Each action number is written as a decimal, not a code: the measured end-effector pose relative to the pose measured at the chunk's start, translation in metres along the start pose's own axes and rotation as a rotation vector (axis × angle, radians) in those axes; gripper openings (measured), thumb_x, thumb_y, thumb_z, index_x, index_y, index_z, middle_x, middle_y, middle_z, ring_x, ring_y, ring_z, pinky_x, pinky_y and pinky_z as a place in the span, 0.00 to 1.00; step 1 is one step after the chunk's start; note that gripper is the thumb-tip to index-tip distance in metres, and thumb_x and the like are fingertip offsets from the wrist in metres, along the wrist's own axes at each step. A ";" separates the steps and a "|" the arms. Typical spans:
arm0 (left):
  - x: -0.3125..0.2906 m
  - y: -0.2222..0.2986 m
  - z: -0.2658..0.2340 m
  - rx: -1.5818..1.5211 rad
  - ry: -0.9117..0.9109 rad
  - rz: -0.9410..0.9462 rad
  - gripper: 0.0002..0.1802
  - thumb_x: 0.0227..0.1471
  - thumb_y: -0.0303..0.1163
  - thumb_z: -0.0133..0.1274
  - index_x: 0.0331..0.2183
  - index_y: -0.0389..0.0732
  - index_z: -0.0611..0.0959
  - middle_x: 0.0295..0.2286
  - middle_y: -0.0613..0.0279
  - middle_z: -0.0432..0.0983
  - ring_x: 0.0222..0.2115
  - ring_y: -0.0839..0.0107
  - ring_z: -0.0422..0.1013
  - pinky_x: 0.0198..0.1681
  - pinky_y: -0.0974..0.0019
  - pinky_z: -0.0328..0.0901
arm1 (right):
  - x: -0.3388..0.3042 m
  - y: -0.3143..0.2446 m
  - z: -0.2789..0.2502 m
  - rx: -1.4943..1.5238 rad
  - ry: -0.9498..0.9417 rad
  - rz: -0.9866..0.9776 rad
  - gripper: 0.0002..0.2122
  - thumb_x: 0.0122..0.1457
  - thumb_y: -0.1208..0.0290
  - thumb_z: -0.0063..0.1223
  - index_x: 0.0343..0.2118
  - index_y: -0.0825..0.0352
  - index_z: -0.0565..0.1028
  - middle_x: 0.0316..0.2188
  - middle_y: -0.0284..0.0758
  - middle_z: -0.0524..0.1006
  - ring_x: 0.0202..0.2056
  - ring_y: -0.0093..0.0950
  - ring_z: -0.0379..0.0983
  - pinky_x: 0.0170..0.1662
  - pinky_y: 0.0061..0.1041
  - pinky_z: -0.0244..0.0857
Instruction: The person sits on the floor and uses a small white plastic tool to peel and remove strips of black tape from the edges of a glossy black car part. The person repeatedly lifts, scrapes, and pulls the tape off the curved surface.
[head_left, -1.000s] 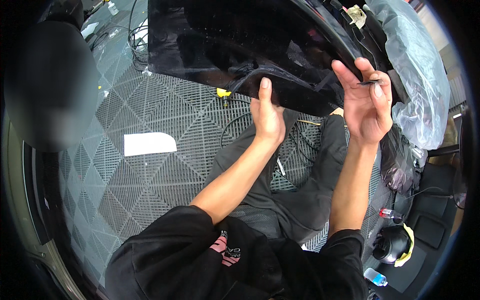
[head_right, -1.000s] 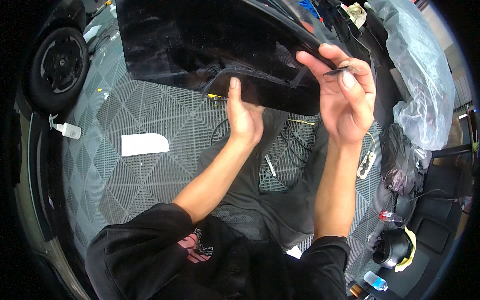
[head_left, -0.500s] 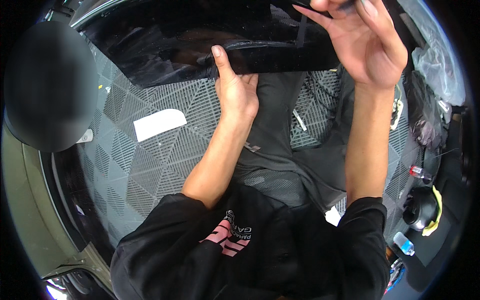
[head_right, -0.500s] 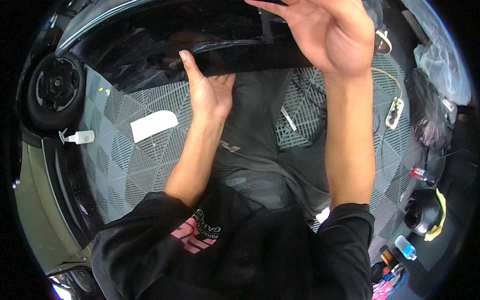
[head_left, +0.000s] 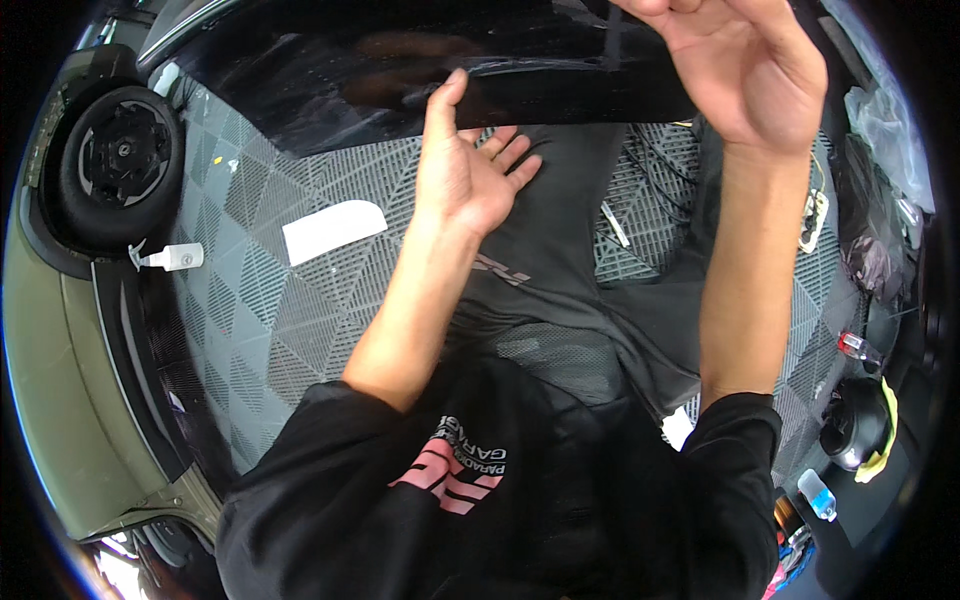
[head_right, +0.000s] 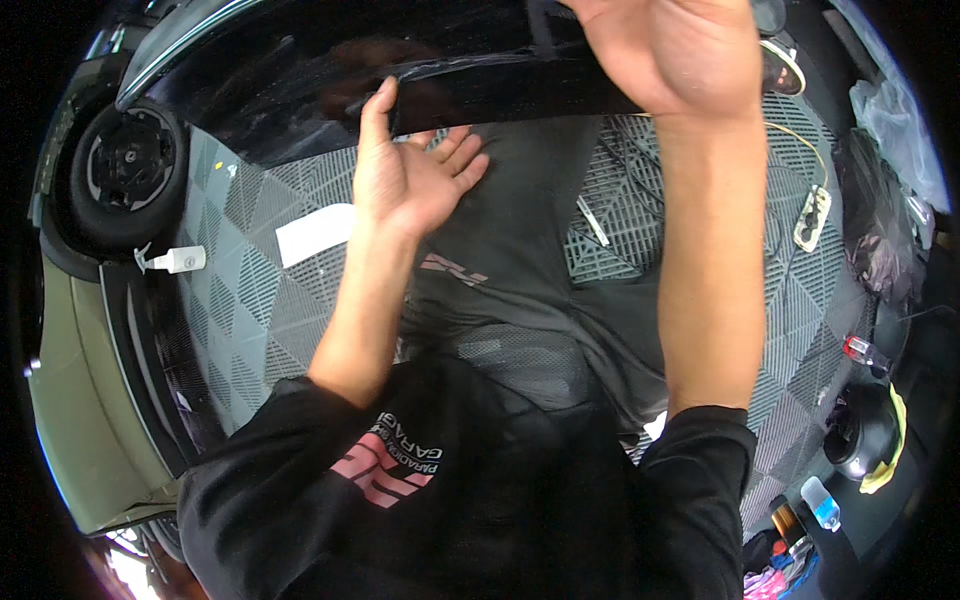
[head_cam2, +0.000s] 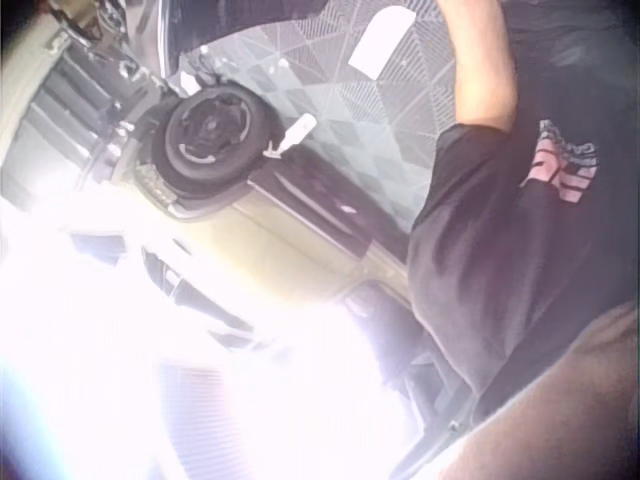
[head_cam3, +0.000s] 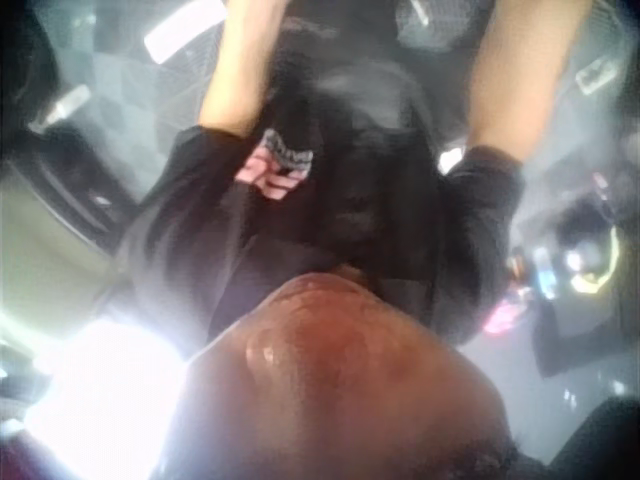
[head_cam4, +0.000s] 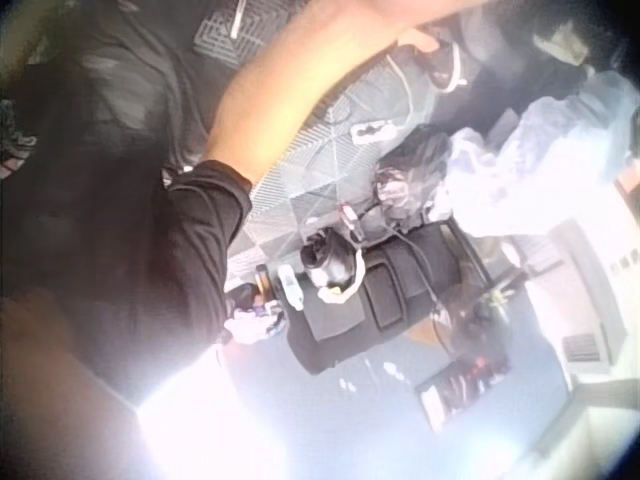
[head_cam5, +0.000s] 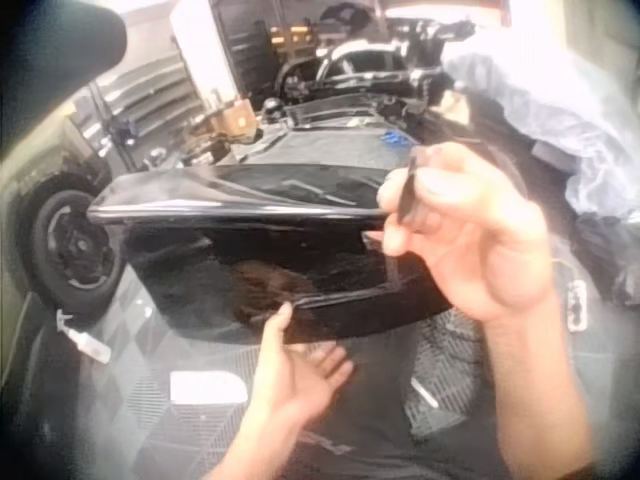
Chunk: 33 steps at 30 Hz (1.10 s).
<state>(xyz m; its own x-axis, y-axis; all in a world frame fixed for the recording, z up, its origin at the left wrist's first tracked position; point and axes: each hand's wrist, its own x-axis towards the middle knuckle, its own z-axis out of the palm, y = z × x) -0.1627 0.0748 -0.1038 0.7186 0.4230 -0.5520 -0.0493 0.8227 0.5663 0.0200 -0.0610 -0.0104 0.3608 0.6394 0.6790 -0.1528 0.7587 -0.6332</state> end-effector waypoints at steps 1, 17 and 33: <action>-0.003 0.000 -0.002 0.024 -0.005 -0.037 0.73 0.46 0.66 0.63 0.69 0.30 0.39 0.59 0.37 0.55 0.63 0.44 0.53 0.68 0.44 0.48 | -0.002 -0.002 -0.002 -0.028 0.016 0.005 0.08 0.64 0.75 0.52 0.43 0.72 0.75 0.38 0.46 0.83 0.36 0.34 0.83 0.43 0.36 0.79; 0.020 0.016 -0.034 -0.063 -0.193 0.340 0.40 0.53 0.65 0.59 0.54 0.44 0.76 0.51 0.56 0.76 0.55 0.51 0.70 0.68 0.36 0.51 | -0.002 -0.009 -0.008 0.046 -0.019 -0.019 0.09 0.66 0.75 0.50 0.46 0.72 0.74 0.40 0.47 0.82 0.39 0.37 0.82 0.45 0.38 0.78; 0.009 0.039 -0.023 0.067 -0.317 0.531 0.50 0.55 0.77 0.39 0.62 0.47 0.69 0.54 0.52 0.74 0.47 0.46 0.76 0.53 0.34 0.70 | -0.088 -0.011 0.010 -0.200 0.472 -0.121 0.06 0.66 0.76 0.55 0.44 0.69 0.76 0.37 0.37 0.80 0.36 0.28 0.80 0.45 0.26 0.79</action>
<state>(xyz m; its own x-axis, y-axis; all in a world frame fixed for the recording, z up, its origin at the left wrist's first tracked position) -0.1744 0.1196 -0.1011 0.7795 0.6261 0.0179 -0.4198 0.5011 0.7568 -0.0192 -0.1245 -0.0600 0.7474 0.3880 0.5393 0.0772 0.7555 -0.6506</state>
